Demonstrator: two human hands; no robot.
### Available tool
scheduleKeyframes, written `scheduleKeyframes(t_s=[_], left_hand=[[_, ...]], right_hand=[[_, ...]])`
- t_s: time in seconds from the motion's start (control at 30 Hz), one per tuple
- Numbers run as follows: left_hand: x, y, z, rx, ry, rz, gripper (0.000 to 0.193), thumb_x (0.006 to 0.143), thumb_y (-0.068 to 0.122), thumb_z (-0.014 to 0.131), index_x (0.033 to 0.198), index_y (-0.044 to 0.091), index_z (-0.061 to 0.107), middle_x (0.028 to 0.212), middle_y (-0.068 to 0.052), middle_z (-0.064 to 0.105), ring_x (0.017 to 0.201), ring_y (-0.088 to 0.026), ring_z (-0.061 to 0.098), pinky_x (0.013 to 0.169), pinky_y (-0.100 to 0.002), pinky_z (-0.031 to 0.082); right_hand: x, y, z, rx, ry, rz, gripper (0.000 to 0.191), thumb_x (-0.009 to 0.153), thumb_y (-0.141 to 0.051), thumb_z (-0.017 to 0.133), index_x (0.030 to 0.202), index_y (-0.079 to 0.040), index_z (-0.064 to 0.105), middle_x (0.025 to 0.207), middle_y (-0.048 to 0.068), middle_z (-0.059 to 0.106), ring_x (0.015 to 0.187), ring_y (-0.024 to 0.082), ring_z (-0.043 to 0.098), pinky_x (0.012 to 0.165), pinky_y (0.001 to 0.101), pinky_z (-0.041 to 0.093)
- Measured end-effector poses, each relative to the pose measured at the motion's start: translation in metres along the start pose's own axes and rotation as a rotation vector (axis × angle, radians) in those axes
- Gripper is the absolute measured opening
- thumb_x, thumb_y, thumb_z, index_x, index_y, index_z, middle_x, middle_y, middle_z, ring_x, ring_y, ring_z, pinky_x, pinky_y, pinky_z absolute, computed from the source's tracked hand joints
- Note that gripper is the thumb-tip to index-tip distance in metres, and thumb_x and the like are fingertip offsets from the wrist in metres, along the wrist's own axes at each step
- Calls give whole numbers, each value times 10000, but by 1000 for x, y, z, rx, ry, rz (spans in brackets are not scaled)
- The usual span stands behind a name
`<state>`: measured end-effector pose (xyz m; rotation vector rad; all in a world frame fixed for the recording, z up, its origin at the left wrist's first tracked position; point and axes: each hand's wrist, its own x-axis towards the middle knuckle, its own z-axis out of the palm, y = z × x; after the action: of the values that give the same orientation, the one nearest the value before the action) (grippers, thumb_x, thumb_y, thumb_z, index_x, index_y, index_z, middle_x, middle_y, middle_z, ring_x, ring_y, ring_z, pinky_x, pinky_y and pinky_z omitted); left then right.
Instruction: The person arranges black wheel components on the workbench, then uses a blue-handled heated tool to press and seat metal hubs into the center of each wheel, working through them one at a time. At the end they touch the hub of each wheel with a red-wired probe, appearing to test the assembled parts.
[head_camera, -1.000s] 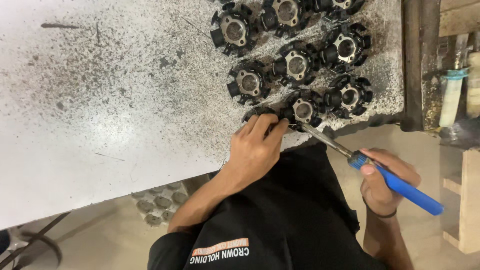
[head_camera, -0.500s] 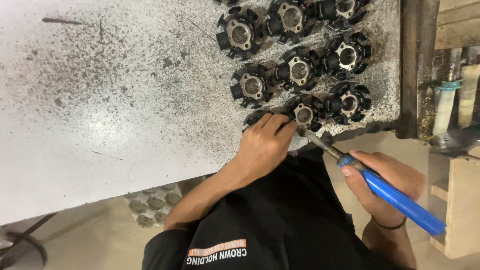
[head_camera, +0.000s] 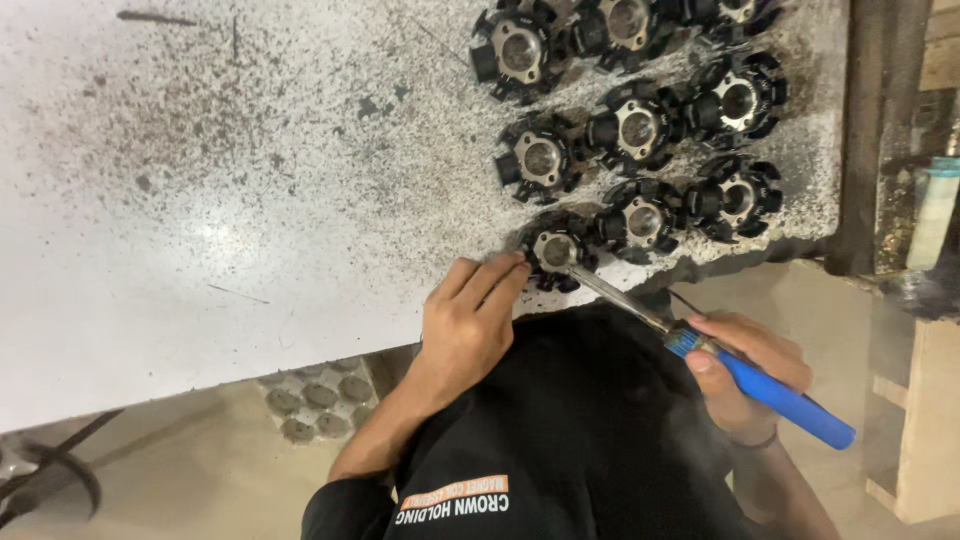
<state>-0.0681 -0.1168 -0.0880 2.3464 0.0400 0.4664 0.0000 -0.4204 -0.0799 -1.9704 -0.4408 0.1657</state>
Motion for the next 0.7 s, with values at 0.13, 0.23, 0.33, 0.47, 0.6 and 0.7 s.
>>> scheduleKeyframes(t_s=[0.13, 0.23, 0.33, 0.47, 0.6, 0.7], left_hand=[[-8, -1, -4, -58, -14, -64, 467, 700, -81, 703, 1145, 50, 748, 1052, -79, 636, 846, -249, 631, 690, -364, 540], [-10, -5, -3, -109, -4, -59, 387, 753, -61, 740, 1125, 46, 735, 1025, -64, 624, 839, -234, 631, 686, -366, 534], [-9, -6, 2, -134, -7, -41, 332, 792, -41, 762, 1112, 36, 722, 1040, -60, 630, 840, -229, 626, 690, -369, 535], [-11, -4, 5, -119, -40, -24, 346, 776, -34, 753, 1115, 23, 711, 1051, -80, 628, 888, -249, 645, 701, -364, 555], [-9, -6, 8, -155, -84, -2, 394, 743, -21, 745, 1134, 5, 699, 1063, -102, 630, 899, -270, 647, 706, -375, 562], [-4, -4, 4, -195, -66, -20, 361, 791, -31, 748, 1146, 12, 694, 1069, -97, 627, 897, -271, 656, 720, -376, 569]], right_hand=[[-5, 2, -8, 41, -62, -37, 339, 942, -237, 752, 1105, 55, 700, 987, 177, 732, 868, 228, 730, 823, 272, 577], [2, -2, -5, 21, -113, -27, 328, 955, -233, 757, 1087, 62, 702, 1005, 187, 735, 894, 239, 733, 855, 280, 578], [15, -14, 2, -9, -151, -37, 322, 959, -231, 761, 1091, 56, 698, 1017, 184, 735, 895, 244, 735, 864, 284, 580], [30, -48, 5, -116, -239, -30, 304, 910, -191, 770, 1105, 31, 700, 962, 159, 734, 842, 229, 743, 783, 266, 584], [45, -77, 6, -302, -328, -65, 295, 815, -137, 796, 1053, 17, 714, 919, 162, 734, 737, 210, 736, 658, 252, 561], [54, -79, 3, -339, -393, -38, 330, 769, -112, 811, 1049, 46, 736, 806, 129, 725, 696, 191, 714, 632, 273, 530]])
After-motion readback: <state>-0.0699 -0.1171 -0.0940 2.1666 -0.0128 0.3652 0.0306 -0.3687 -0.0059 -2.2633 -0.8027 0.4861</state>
